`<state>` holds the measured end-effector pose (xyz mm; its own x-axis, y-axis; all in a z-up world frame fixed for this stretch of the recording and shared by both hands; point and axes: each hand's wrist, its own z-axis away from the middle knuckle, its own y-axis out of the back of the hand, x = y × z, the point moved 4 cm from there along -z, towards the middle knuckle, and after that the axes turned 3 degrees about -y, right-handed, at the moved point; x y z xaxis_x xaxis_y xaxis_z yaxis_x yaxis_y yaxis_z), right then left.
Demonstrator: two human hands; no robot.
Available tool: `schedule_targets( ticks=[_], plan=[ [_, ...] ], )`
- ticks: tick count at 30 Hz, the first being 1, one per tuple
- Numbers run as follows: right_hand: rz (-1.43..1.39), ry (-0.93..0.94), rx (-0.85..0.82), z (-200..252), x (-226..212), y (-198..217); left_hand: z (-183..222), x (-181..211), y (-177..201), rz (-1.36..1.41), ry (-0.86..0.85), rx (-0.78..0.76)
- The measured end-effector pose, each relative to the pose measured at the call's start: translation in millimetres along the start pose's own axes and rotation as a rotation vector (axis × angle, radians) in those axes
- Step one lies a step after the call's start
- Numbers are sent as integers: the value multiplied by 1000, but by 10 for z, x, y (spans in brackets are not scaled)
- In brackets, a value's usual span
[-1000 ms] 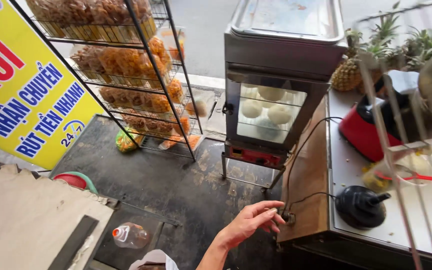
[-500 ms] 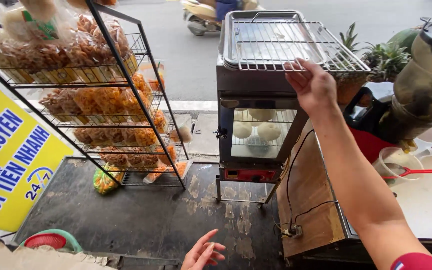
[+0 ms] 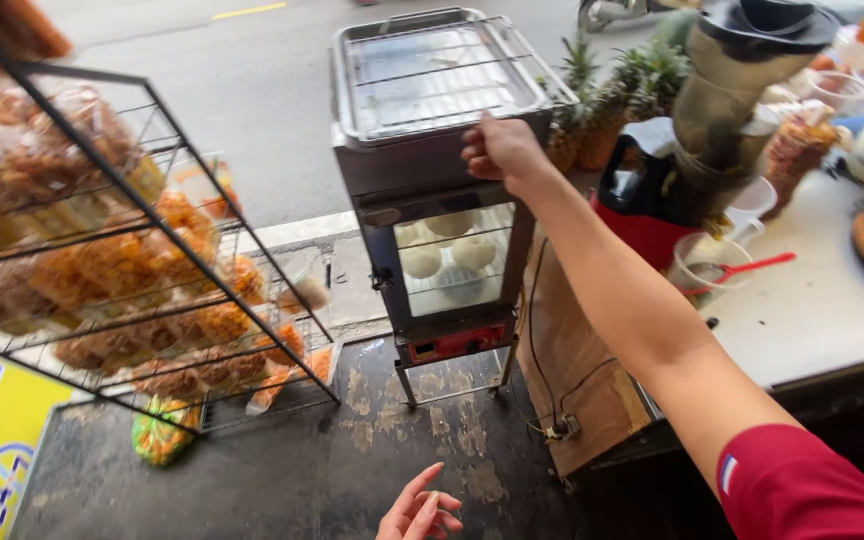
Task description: The recorder is preparing various food ingredients, including slicing cucumber and pineapple, and organizing them on a prep station.
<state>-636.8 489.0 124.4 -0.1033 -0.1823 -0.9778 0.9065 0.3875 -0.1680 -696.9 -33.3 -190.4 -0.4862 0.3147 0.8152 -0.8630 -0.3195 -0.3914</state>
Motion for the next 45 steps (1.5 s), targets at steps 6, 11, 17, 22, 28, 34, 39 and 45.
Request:
schedule_targets(
  ticks=[6,11,17,22,28,34,39,45],
  plan=[
    [121,15,-239,1202,-2,-77,-266,276,-545,-124,63,-135],
    [74,71,-667,2450,-188,780,-628,298,-1191,-211,110,-194],
    [-166,232,-496,3272,-369,3271,-1082,356,-2545,-363,-129,-243],
    [-145,103,-4,3636,39,5300,-794,610,-4959,-426,-364,-240],
    [264,107,508,3486,732,7076,-1006,158,-6611,-522,-348,-420],
    [918,122,739,3190,870,7911,-1623,-209,-7278,-607,-267,-536],
    [1205,139,695,2648,1018,8437,-2480,-435,-7637,-583,-240,-457],
    [1272,-79,387,2347,762,8818,-3460,-211,-8456,-549,-315,-360]
  ],
)
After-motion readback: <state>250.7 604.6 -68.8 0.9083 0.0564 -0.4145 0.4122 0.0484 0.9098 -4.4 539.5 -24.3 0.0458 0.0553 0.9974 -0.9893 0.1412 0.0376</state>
